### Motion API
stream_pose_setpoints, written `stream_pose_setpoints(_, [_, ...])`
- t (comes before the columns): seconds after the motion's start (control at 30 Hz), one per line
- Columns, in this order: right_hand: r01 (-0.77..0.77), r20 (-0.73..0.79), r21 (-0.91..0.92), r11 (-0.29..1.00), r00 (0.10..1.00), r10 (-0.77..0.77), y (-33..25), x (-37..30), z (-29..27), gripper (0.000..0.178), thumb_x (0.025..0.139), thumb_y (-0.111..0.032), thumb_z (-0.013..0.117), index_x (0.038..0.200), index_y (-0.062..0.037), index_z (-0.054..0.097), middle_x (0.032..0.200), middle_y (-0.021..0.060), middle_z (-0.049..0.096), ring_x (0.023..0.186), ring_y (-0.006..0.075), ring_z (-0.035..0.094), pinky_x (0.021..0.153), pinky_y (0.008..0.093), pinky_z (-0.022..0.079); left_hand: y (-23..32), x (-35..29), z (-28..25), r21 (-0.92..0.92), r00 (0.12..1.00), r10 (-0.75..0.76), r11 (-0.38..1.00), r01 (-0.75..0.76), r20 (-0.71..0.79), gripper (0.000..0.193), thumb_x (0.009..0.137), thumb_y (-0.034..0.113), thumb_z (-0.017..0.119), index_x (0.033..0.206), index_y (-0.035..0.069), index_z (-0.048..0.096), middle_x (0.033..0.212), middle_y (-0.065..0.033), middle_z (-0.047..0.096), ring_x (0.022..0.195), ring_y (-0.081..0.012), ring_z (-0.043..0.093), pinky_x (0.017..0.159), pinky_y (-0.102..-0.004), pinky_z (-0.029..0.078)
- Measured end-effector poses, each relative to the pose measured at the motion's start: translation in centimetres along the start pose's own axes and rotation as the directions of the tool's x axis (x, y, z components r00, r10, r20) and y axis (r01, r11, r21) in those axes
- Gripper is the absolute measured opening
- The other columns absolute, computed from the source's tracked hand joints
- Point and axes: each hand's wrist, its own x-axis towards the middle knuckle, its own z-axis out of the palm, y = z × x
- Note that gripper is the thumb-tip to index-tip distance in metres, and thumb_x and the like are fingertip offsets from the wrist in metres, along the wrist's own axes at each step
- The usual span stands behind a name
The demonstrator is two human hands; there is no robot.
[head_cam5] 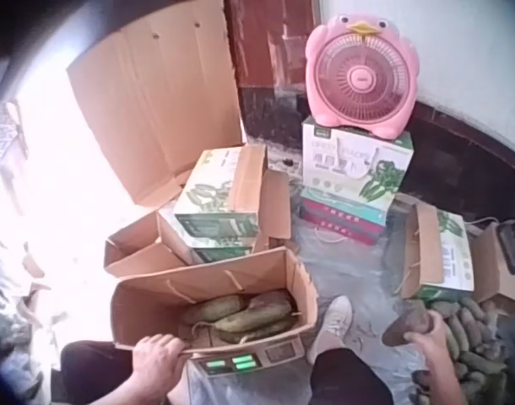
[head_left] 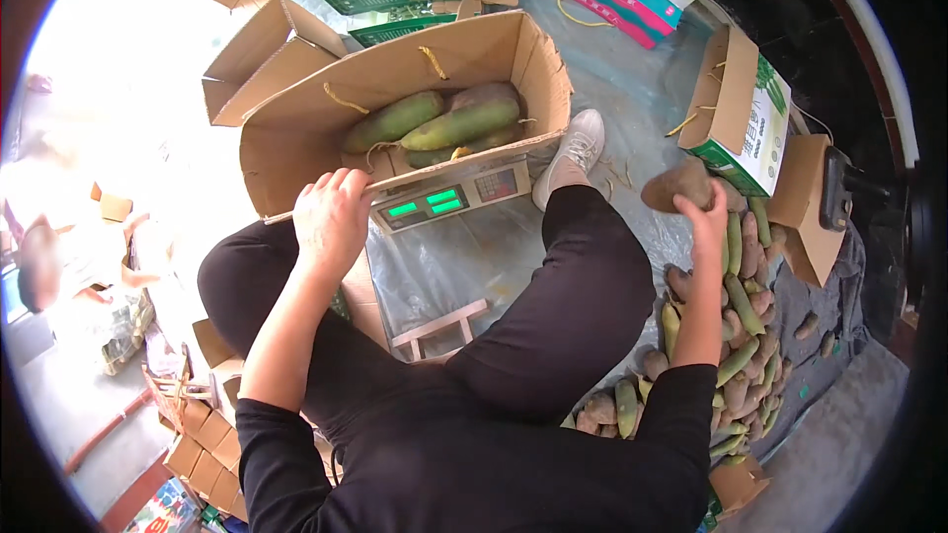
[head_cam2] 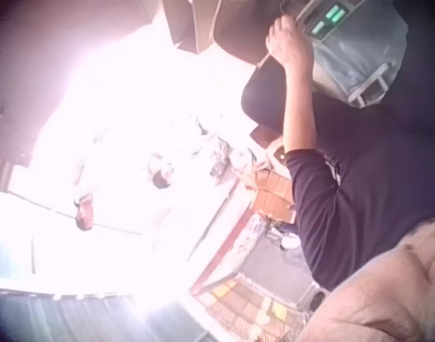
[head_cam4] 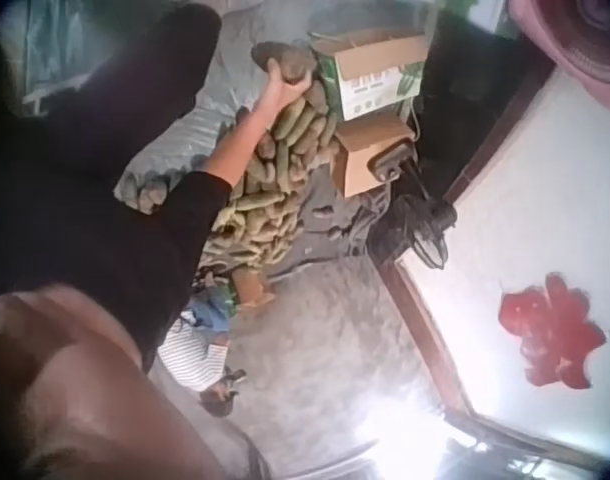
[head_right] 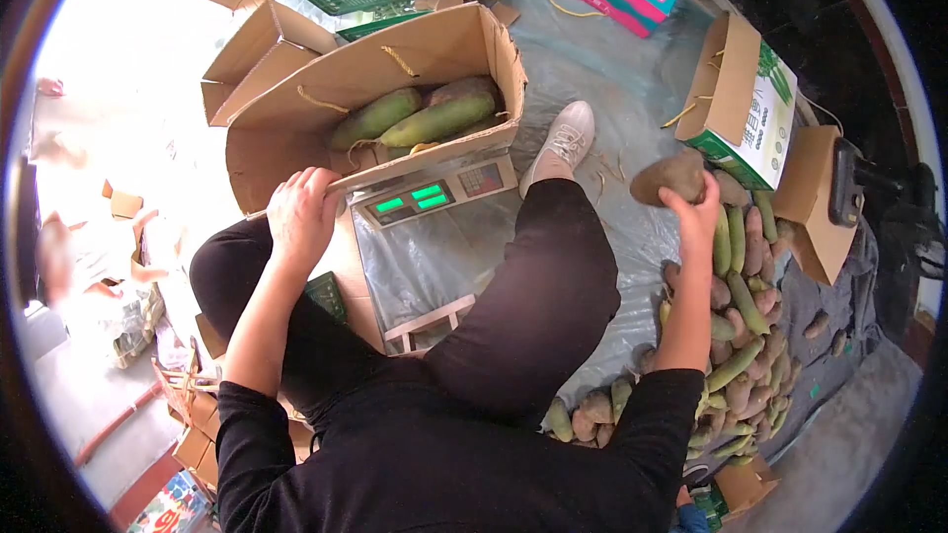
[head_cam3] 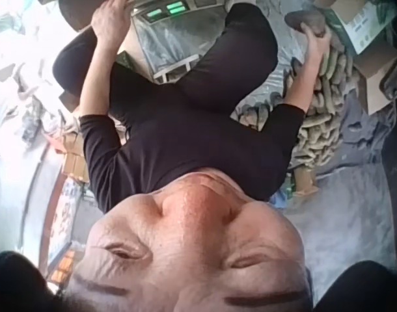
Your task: Sorting and weighing loofah vegetables into cardboard boxes.
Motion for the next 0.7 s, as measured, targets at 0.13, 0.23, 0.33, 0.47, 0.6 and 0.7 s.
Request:
stream_pose_setpoints(0.13, [0.223, 0.104, 0.263, 0.939, 0.961, -0.257, -11.4, -2.4, 1.2, 0.072, 0.064, -0.007, 0.077, 0.126, 0.0017, 0.043, 0.121, 0.0109, 0.051, 0.111, 0.0216, 0.05, 0.097, 0.0328, 0.039, -0.2, -0.3, 0.1, 0.014, 1.0, 0.006, 1.0, -0.006, -0.007, 0.009, 0.077, 0.015, 0.063, 0.084, 0.01, 0.059, 0.081, -0.0051, 0.06, 0.084, -0.0235, 0.059, 0.072, -0.0364, 0.044])
stream_pose_setpoints(0.23, [0.377, 0.174, 0.338, 0.863, 0.876, -0.45, -19.7, -4.7, 2.3, 0.068, 0.064, -0.004, 0.075, 0.125, 0.0012, 0.044, 0.117, 0.0103, 0.054, 0.109, 0.0212, 0.053, 0.094, 0.0328, 0.041, -0.2, -0.3, 0.1, -0.006, 1.0, 0.012, 1.0, -0.012, -0.027, 0.01, 0.077, 0.015, 0.062, 0.083, 0.009, 0.058, 0.08, -0.0067, 0.06, 0.082, -0.0254, 0.059, 0.072, -0.0375, 0.044])
stream_pose_setpoints(0.33, [0.475, 0.271, 0.382, 0.793, 0.762, -0.588, -24.6, -6.0, 5.5, 0.065, 0.063, -0.006, 0.076, 0.122, -0.0012, 0.048, 0.114, 0.0093, 0.056, 0.106, 0.0198, 0.055, 0.091, 0.0324, 0.044, -0.7, -0.9, -0.1, -0.019, 0.998, 0.023, 1.0, -0.024, -0.054, 0.01, 0.078, 0.015, 0.061, 0.082, 0.007, 0.056, 0.08, -0.0085, 0.06, 0.081, -0.0275, 0.059, 0.07, -0.0387, 0.045])
stream_pose_setpoints(0.47, [0.576, 0.411, 0.29, 0.764, 0.646, -0.643, -27.9, -7.9, 10.7, 0.067, 0.057, -0.015, 0.083, 0.116, -0.0032, 0.053, 0.106, 0.0065, 0.06, 0.098, 0.0173, 0.059, 0.085, 0.0313, 0.048, -0.2, -0.5, -0.1, -0.002, 0.999, 0.022, 1.0, -0.022, -0.035, 0.01, 0.077, 0.014, 0.062, 0.082, 0.008, 0.056, 0.081, -0.0072, 0.06, 0.083, -0.0258, 0.059, 0.072, -0.0382, 0.045])
stream_pose_setpoints(0.6, [0.787, 0.467, 0.094, 0.609, 0.506, -0.726, -27.2, -8.3, 17.1, 0.071, 0.048, -0.032, 0.084, 0.106, 0.0005, 0.058, 0.101, 0.0172, 0.063, 0.094, 0.0265, 0.062, 0.083, 0.0355, 0.049, 0.4, -0.2, -0.1, -0.012, 0.999, 0.025, 1.0, -0.025, -0.032, 0.01, 0.076, 0.012, 0.062, 0.083, 0.008, 0.056, 0.084, -0.0073, 0.061, 0.087, -0.0253, 0.059, 0.076, -0.0379, 0.045])
stream_pose_setpoints(0.7, [0.795, 0.671, -0.136, 0.592, 0.513, -0.535, -27.7, -10.7, 21.0, 0.069, 0.05, -0.037, 0.08, 0.105, -0.002, 0.059, 0.099, 0.0173, 0.063, 0.091, 0.0306, 0.062, 0.081, 0.0374, 0.05, -0.1, -0.9, 0.2, 0.031, 1.0, 0.005, 1.0, -0.004, -0.021, 0.012, 0.076, 0.011, 0.061, 0.086, 0.008, 0.057, 0.085, -0.0083, 0.061, 0.088, -0.0265, 0.059, 0.077, -0.0387, 0.044])
